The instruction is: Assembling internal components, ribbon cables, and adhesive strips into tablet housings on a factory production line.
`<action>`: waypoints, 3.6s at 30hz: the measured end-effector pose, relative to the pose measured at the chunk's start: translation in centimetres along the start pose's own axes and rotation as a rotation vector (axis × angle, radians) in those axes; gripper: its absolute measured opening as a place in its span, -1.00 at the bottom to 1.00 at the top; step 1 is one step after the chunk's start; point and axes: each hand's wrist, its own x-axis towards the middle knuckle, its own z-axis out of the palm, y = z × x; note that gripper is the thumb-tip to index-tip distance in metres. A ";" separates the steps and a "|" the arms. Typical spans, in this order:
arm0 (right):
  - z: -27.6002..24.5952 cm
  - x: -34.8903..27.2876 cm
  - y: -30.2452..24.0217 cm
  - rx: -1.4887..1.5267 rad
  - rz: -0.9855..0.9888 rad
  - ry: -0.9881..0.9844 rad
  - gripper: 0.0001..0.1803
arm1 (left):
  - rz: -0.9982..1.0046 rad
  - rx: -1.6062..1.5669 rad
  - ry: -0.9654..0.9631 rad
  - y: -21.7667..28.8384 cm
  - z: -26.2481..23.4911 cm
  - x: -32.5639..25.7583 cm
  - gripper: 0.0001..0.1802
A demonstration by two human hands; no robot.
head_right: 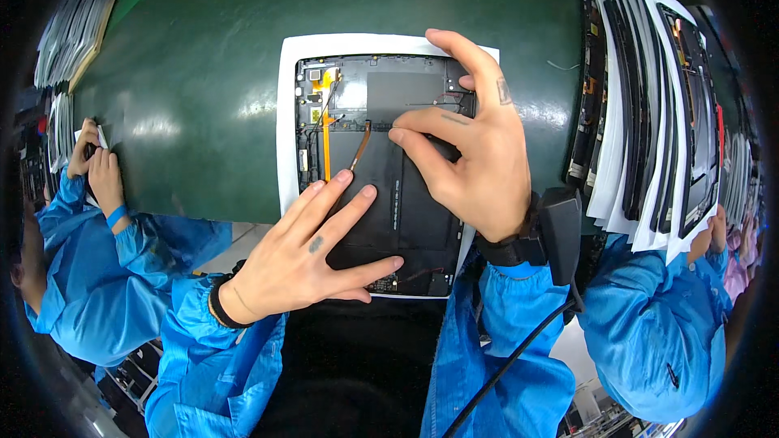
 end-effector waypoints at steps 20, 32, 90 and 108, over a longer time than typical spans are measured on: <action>0.4 -0.3 -0.2 -0.016 0.033 0.022 -0.84 | 0.008 -0.003 0.005 -0.5 0.0 0.2 -0.32; 0.8 -0.5 0.0 0.008 0.052 0.058 -0.82 | 0.020 -0.023 0.040 -1.1 0.4 0.5 -0.35; 1.0 -2.7 1.2 0.028 0.052 -0.008 -0.88 | -0.246 0.155 0.071 0.2 1.4 5.2 0.28; 0.7 -1.7 0.7 0.187 0.093 0.201 -0.84 | -0.210 0.158 0.097 -0.5 0.8 4.9 0.45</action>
